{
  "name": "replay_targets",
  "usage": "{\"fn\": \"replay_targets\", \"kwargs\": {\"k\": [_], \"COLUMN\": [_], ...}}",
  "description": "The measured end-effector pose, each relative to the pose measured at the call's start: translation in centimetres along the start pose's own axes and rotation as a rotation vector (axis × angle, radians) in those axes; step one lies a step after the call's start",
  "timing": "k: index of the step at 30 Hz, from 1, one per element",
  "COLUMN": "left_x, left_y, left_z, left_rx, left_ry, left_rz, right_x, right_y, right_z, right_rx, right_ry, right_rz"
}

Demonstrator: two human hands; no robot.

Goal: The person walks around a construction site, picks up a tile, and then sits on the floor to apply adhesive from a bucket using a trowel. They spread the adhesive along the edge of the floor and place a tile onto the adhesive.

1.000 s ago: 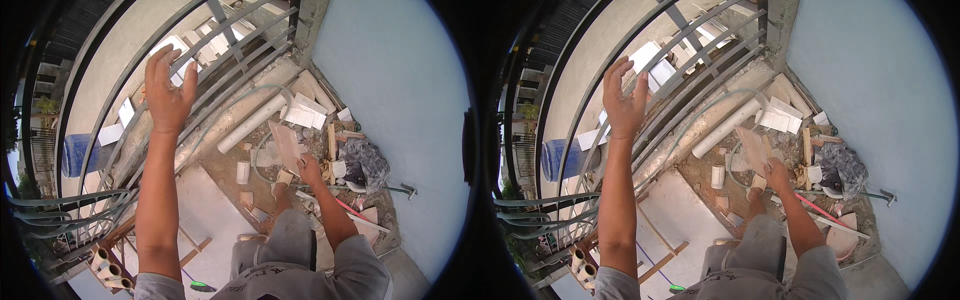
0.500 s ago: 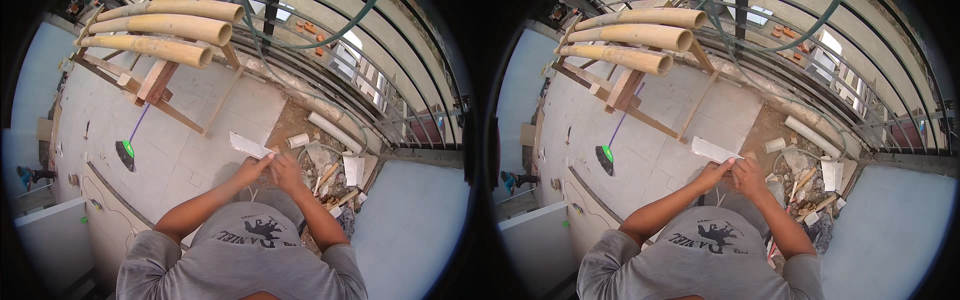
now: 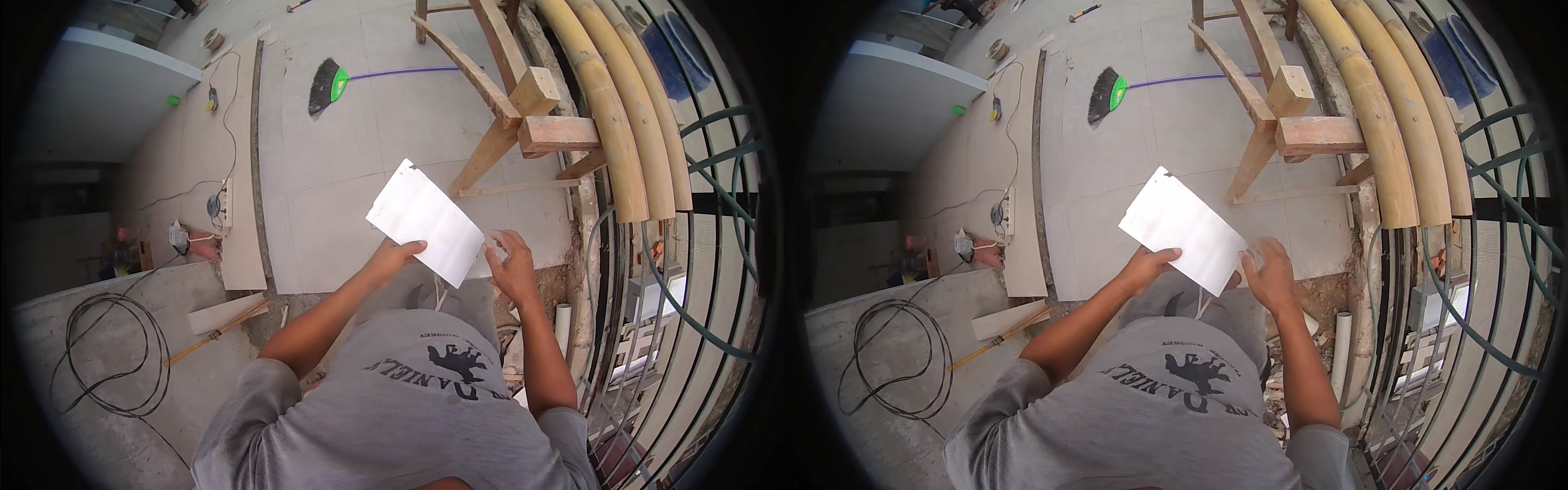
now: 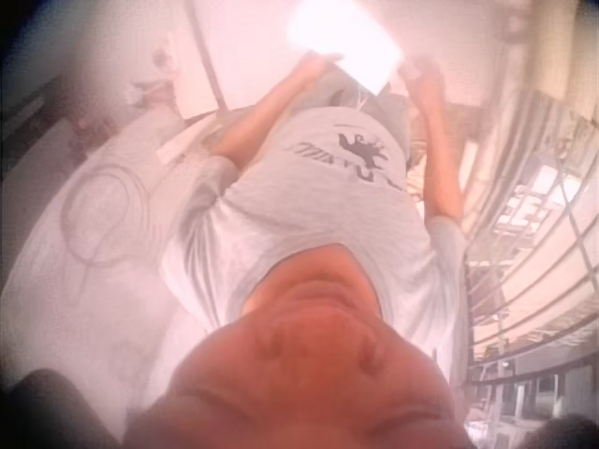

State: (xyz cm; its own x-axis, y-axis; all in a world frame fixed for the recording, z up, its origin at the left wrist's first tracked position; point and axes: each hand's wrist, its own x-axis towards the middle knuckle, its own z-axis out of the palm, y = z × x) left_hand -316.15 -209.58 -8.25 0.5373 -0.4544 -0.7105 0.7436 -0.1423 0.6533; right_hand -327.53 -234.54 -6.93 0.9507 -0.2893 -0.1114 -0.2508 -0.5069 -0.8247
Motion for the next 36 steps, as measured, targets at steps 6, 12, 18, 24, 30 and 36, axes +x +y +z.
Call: {"fn": "replay_targets", "kwargs": {"k": [6, 12, 18, 24, 30, 36], "left_x": [-1.2, 0.0, 4.0, 7.7, 12.6, 19.1], "left_y": [3.2, 6.9, 11.9, 18.0, 23.4, 32.7], "left_z": [-3.7, -8.9, -17.0, -22.5, -25.5, -25.1], "left_rx": [-0.064, -0.38, -0.713, -0.634, -0.64, -0.631], "left_ry": [0.107, 0.091, -0.012, -0.093, -0.231, -0.101], "left_rz": [0.128, 0.196, 0.175, 0.256, 0.271, 0.214], "right_x": [11.3, 21.2, 28.3, 35.6, 41.3, 48.9], "right_y": [-4.9, -8.5, -13.3, -16.9, -20.4, -20.2], "right_z": [1.8, 9.4, 16.9, 20.5, 19.8, 17.0], "right_rx": [-0.007, 0.155, 0.074, 0.084, 0.182, 0.371], "right_ry": [-0.178, -0.698, -0.771, -0.725, -0.648, -0.502], "right_rz": [-0.138, 0.127, 0.212, 0.342, 0.362, 0.422]}}
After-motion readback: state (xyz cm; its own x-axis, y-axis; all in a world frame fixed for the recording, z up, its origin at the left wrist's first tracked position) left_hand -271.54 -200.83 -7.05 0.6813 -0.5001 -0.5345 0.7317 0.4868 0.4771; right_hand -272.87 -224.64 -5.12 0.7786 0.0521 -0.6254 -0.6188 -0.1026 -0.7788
